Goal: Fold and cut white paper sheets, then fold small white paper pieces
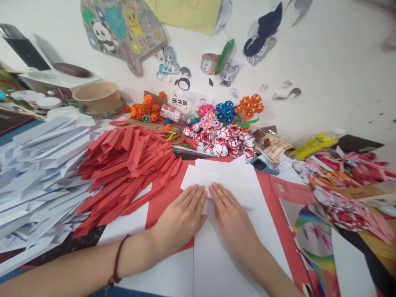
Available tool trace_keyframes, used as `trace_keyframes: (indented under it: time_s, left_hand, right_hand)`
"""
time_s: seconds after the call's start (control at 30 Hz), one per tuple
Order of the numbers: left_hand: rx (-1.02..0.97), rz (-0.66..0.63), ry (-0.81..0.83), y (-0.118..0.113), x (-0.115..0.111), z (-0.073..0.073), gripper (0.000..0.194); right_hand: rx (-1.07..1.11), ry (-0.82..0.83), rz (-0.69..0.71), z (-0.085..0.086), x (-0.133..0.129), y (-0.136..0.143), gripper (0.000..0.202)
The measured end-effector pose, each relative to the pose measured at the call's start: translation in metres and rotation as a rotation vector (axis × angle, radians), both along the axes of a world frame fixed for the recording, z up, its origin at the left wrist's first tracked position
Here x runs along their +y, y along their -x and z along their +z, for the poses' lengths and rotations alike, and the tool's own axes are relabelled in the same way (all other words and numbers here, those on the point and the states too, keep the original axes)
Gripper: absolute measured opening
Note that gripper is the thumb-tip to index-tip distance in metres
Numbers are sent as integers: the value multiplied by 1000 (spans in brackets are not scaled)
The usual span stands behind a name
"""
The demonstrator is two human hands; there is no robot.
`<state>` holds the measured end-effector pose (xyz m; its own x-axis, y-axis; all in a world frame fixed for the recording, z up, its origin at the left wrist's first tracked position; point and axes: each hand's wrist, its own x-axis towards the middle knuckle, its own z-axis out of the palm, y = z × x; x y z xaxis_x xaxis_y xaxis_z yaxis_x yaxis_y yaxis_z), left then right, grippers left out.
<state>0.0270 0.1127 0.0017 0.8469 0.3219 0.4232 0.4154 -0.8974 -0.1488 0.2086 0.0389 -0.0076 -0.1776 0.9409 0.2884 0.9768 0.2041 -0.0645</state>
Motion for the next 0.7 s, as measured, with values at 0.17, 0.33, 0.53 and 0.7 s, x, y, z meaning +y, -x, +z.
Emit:
trace_keyframes:
  time_s: [0.17,0.33,0.53,0.7]
  left_hand:
    - [36,-6,-64,2,-3,-3,43]
    - [67,-44,-112,7,-9,-1,41]
    - [10,-58,-146,13,-4,24,35]
    - [112,163,8,20,31,49,16]
  right_hand:
    - [-16,-32,13,-3,0,-1,72]
    - [-17,-32,7,-4,-1,-1,72]
    - [-49,-31,-2,-2,-1,0,71]
    - [-97,-43,-16,0,-1,2,66]
